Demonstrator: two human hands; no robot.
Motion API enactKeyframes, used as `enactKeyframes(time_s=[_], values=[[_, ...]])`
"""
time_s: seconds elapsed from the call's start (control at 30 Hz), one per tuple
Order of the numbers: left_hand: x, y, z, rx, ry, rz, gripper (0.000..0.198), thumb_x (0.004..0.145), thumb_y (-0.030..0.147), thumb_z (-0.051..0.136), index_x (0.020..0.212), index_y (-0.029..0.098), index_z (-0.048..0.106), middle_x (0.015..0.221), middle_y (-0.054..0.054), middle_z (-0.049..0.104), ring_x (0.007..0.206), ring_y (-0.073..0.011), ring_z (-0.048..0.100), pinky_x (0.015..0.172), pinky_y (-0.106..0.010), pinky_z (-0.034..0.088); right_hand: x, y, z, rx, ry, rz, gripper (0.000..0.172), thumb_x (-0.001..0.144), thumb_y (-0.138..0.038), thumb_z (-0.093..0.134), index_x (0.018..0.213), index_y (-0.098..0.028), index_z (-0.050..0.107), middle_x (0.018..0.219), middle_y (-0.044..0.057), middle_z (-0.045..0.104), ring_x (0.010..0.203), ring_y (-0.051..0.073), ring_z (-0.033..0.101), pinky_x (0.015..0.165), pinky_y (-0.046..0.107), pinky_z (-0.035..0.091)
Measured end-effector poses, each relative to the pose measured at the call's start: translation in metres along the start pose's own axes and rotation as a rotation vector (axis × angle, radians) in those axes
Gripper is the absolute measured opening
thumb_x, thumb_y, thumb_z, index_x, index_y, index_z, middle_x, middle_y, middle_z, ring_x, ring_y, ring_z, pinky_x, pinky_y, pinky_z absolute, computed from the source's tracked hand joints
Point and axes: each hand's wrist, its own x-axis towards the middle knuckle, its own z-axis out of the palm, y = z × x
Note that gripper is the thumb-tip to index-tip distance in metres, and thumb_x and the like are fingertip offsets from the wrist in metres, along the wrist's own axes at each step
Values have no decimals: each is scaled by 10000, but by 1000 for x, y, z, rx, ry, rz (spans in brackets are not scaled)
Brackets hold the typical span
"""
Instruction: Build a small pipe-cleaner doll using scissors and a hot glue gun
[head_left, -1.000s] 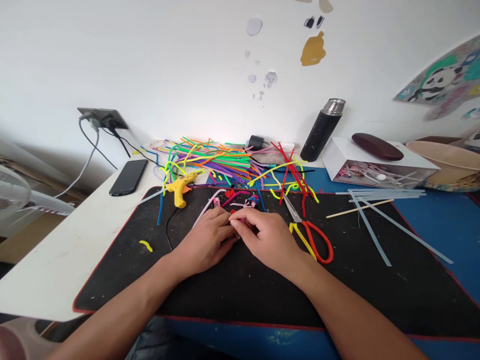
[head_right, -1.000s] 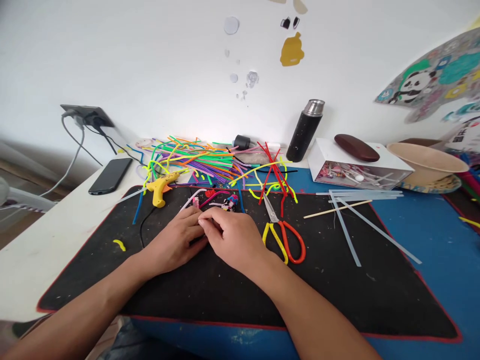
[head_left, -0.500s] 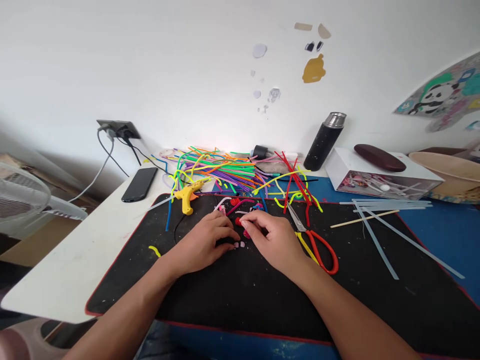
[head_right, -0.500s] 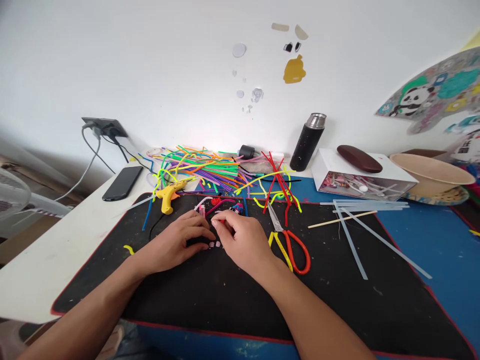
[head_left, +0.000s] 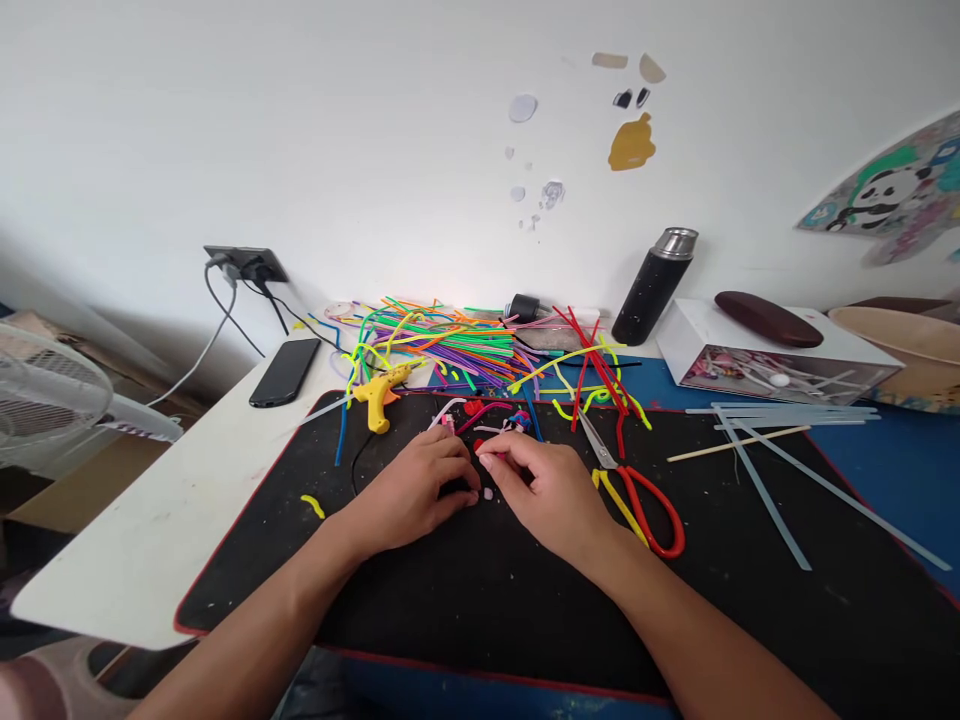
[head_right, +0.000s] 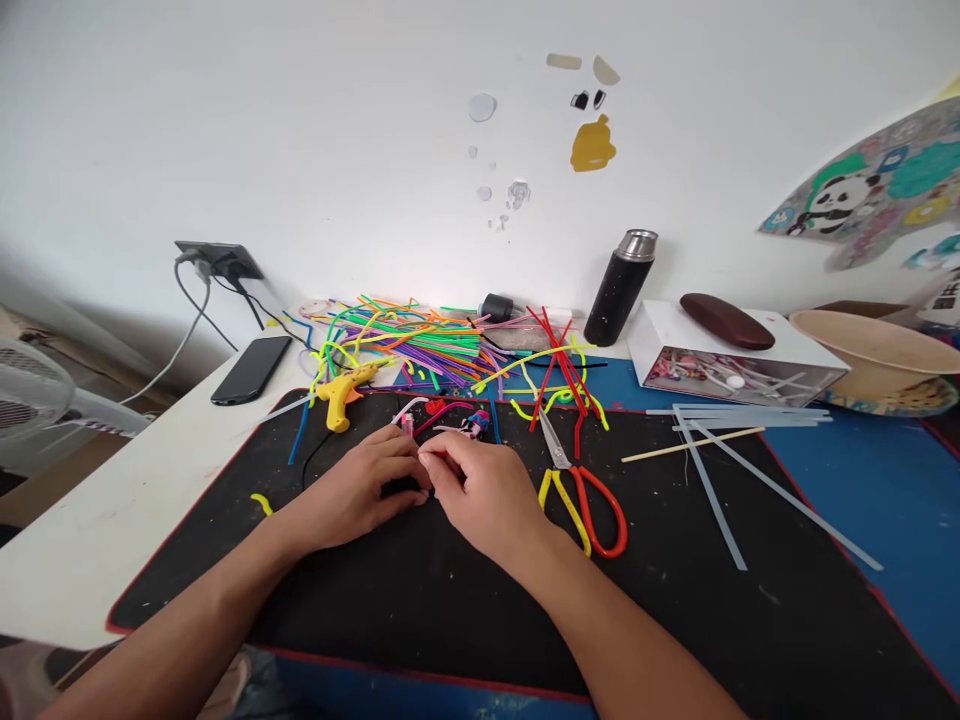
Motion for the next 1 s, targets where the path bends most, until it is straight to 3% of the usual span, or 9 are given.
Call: enactKeyframes(time_s=[0.2,0.47,1.0], values=[[1,1,1,38,41,6,111,980,308,729,1042,216,726,1041,-50,684,1039,-250,575,958,-417,458,-1,-1,-1,-18,5,-10,136,1027,-263,612,1025,-269,748,845,-18,806,757,174,755,696,257,484],[-1,0,0,78,33,31,63,989,216,693,1033,214,738,1068,-57,704,1064,-257,577,1006,-426,455,-1,-3,-1,-34,-23,-27,135,1035,-262,607,1018,-265,742,820,-26,791,730,159,735,674,250,465],[1,0,2,49,13,25,50,986,242,708,1017,222,742,1035,-45,695,1047,-249,586,1062,-451,427,0,-2,0,-70,-52,7,138,1033,-269,612,1023,-263,749,839,-16,796,733,164,727,675,261,446]])
